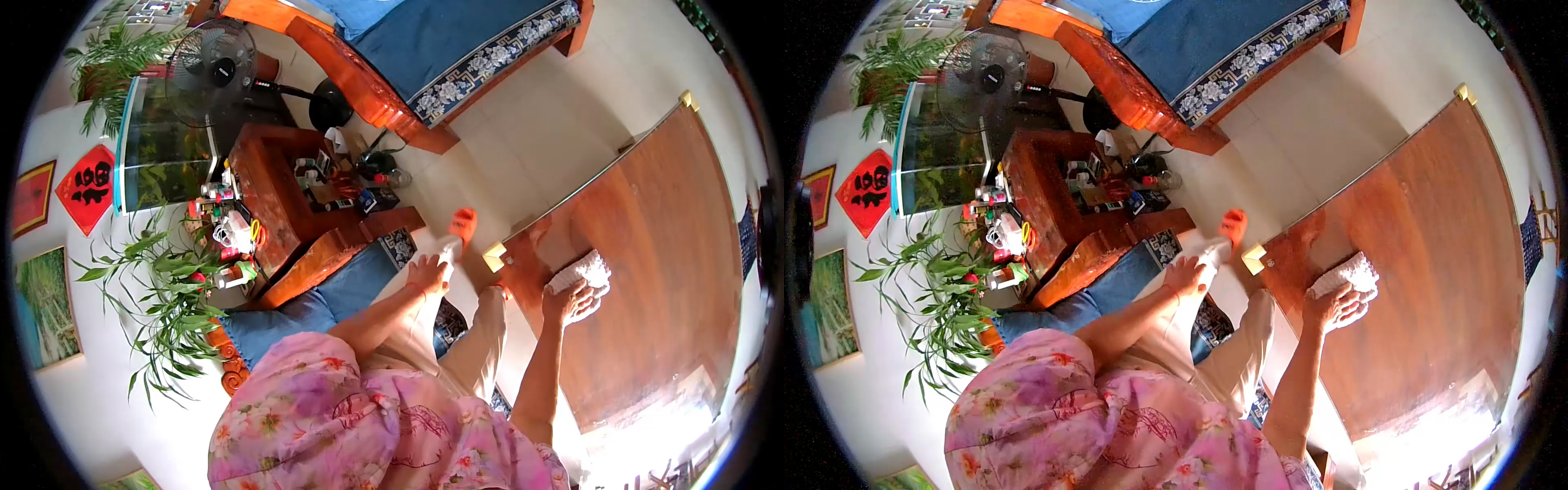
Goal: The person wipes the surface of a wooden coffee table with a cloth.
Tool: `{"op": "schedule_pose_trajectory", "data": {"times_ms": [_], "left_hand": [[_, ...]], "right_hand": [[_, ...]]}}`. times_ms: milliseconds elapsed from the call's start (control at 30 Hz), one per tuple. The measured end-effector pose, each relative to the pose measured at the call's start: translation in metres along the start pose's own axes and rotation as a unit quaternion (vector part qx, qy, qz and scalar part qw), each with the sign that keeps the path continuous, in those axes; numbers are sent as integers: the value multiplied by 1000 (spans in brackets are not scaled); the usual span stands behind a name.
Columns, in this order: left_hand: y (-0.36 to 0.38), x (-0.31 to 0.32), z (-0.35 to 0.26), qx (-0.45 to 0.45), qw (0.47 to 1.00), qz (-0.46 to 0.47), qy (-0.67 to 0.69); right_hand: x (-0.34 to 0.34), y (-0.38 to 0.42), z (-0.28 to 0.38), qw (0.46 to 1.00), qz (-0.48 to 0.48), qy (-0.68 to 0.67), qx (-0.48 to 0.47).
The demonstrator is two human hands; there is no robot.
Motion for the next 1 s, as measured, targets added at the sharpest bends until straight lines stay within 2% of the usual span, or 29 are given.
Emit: {"op": "schedule_pose_trajectory", "data": {"times_ms": [100,200,233,300,400,433,467,500,533,567,600,667,700,767,833,900,933,967,1000], "left_hand": [[-12,0,14,-36,995,95,18],[-16,-4,26,-1,990,110,-83],[-25,-9,30,14,987,111,-116],[-39,-19,36,55,997,25,48],[-76,-35,57,42,947,-115,298],[-92,-41,67,28,912,-163,375],[-105,-51,81,24,898,-212,384],[-107,-79,91,-15,893,-149,424],[-106,-107,101,-53,881,-83,462],[-111,-109,116,-54,872,-115,473],[-115,-110,128,-67,875,-123,463],[-115,-120,149,-91,902,-94,411],[-118,-106,160,-78,886,-149,432],[-122,-84,178,-86,904,-131,397],[-118,-88,185,-87,928,-84,352],[-116,-95,183,-99,937,3,334],[-111,-94,182,-106,939,48,324],[-116,-73,184,-52,958,-29,280],[-118,-76,181,-32,964,2,264]], "right_hand": [[-5,2,-1,999,-2,14,-37],[10,-2,-3,999,-30,-5,-32],[9,-2,-3,997,-50,31,-51],[15,0,-7,991,-108,15,-74],[31,5,-13,963,-220,-83,-131],[40,4,-18,969,-220,-78,-81],[52,0,-22,973,-216,-73,-28],[69,-10,-33,973,-203,-52,102],[97,-28,-46,946,-216,-53,235],[96,-37,-33,926,-203,-80,309],[84,-48,-15,913,-173,-164,331],[58,-70,29,844,-120,-354,385],[50,-83,51,798,-105,-428,411],[42,-101,83,717,-92,-520,456],[32,-107,101,673,-95,-558,477],[18,-105,117,682,-93,-546,477],[7,-97,125,738,-78,-488,460],[-4,-88,131,788,-64,-427,439],[-12,-82,135,833,-49,-362,416]]}}
Point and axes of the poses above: each hand's wrist, its own y-axis away from the middle knuckle, its own x-axis out of the palm, z = x × y, the point moved 2 cm from there along -y, towards the middle knuckle, and after that the axes turned 1 degree about -y, right-handed, at the moved point
